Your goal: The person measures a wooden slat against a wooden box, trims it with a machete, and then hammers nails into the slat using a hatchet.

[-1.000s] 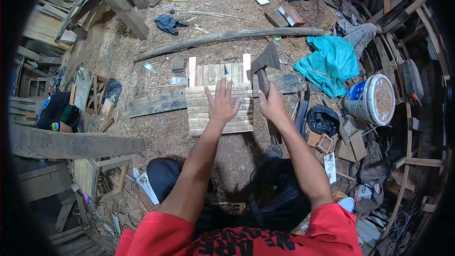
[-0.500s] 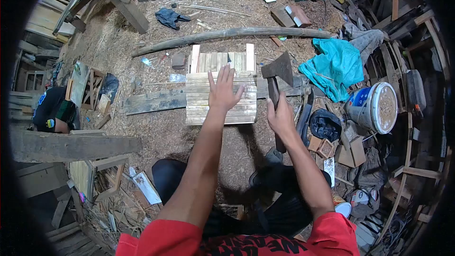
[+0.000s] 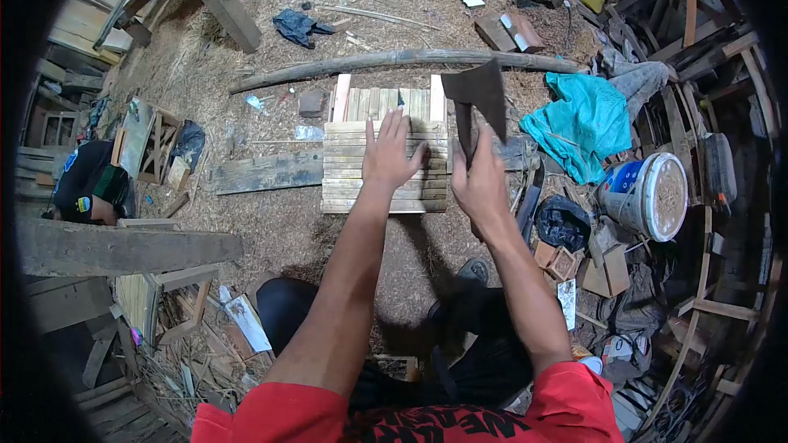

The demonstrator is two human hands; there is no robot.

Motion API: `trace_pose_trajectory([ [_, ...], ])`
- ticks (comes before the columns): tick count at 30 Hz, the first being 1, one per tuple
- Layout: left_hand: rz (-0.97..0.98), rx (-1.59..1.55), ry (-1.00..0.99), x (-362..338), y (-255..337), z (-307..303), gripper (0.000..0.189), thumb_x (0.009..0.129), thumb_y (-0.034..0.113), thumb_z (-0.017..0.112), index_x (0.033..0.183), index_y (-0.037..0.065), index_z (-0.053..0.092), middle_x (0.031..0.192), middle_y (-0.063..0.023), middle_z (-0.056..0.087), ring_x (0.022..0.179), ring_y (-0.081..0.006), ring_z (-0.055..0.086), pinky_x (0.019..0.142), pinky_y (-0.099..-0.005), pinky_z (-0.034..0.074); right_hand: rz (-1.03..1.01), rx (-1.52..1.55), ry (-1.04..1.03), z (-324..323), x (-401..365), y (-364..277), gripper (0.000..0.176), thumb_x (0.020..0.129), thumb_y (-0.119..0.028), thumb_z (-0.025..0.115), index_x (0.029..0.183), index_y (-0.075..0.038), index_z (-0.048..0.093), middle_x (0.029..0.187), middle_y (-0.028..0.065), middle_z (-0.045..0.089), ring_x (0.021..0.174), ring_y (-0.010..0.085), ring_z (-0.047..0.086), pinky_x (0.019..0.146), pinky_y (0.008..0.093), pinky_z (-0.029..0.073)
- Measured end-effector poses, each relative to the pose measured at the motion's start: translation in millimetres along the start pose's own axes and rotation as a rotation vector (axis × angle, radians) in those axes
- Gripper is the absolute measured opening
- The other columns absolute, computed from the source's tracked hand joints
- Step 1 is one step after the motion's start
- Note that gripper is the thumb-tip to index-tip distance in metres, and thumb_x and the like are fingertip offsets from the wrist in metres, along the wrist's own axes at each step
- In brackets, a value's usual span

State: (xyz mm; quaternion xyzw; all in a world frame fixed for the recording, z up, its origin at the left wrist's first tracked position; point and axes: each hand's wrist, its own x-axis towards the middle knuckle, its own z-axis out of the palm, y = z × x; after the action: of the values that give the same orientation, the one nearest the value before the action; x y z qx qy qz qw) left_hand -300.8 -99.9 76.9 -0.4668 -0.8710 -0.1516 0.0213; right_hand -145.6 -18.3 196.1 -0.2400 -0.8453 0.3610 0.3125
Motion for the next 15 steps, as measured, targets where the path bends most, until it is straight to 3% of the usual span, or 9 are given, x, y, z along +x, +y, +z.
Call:
trace_pose_trajectory([
  [4, 0.016, -0.004, -0.010, -1, 0, -2, 0.071, 0.094, 0.050, 0.048, 0.148, 0.004, 0.035, 0.157, -0.0123, 0.030, 0.148, -0.0239, 0.023, 0.121, -0.0522, 0.008, 0.289, -0.168, -0.275, 14, -12, 41, 0.036, 0.092, -0.008, 0.053, 0.122, 0.007, 0.040, 0.086, 0.0377, 0.062, 0.084, 0.0550, 0.061, 0.073, 0.0597, 0.049],
  [5, 0.023, -0.009, -0.008, -3, 0, 0, 0.072, 0.094, 0.050, 0.047, 0.148, 0.004, 0.034, 0.158, -0.0122, 0.029, 0.148, -0.0239, 0.023, 0.121, -0.0519, 0.008, 0.252, -0.199, -0.194, 16, -11, 49, 0.032, 0.091, -0.008, 0.054, 0.117, 0.005, 0.041, 0.081, 0.0371, 0.062, 0.080, 0.0553, 0.061, 0.070, 0.0606, 0.049],
  [9, 0.023, 0.007, -0.015, -2, 1, -1, 0.072, 0.095, 0.050, 0.046, 0.149, 0.005, 0.033, 0.159, -0.0122, 0.027, 0.148, -0.0238, 0.022, 0.121, -0.0511, 0.009, 0.303, -0.150, -0.132, -12, 7, 3, 0.032, 0.092, -0.010, 0.053, 0.119, 0.005, 0.041, 0.087, 0.0385, 0.062, 0.083, 0.0560, 0.060, 0.071, 0.0604, 0.048],
  [12, 0.019, 0.019, -0.026, -1, 1, -1, 0.072, 0.095, 0.050, 0.046, 0.149, 0.005, 0.032, 0.159, -0.0121, 0.027, 0.148, -0.0237, 0.022, 0.121, -0.0510, 0.011, 0.148, -0.108, -0.046, -12, -1, 1, 0.031, 0.093, -0.011, 0.052, 0.118, 0.004, 0.042, 0.088, 0.0381, 0.062, 0.085, 0.0558, 0.060, 0.072, 0.0605, 0.048],
  [15, 0.021, 0.037, -0.028, 1, 0, -2, 0.072, 0.095, 0.050, 0.046, 0.150, 0.005, 0.032, 0.159, -0.0119, 0.028, 0.148, -0.0236, 0.023, 0.121, -0.0509, 0.011, 0.128, -0.175, -0.166, 5, -14, 33, 0.035, 0.092, -0.009, 0.053, 0.124, 0.002, 0.043, 0.086, 0.0377, 0.061, 0.084, 0.0561, 0.059, 0.072, 0.0608, 0.047],
])
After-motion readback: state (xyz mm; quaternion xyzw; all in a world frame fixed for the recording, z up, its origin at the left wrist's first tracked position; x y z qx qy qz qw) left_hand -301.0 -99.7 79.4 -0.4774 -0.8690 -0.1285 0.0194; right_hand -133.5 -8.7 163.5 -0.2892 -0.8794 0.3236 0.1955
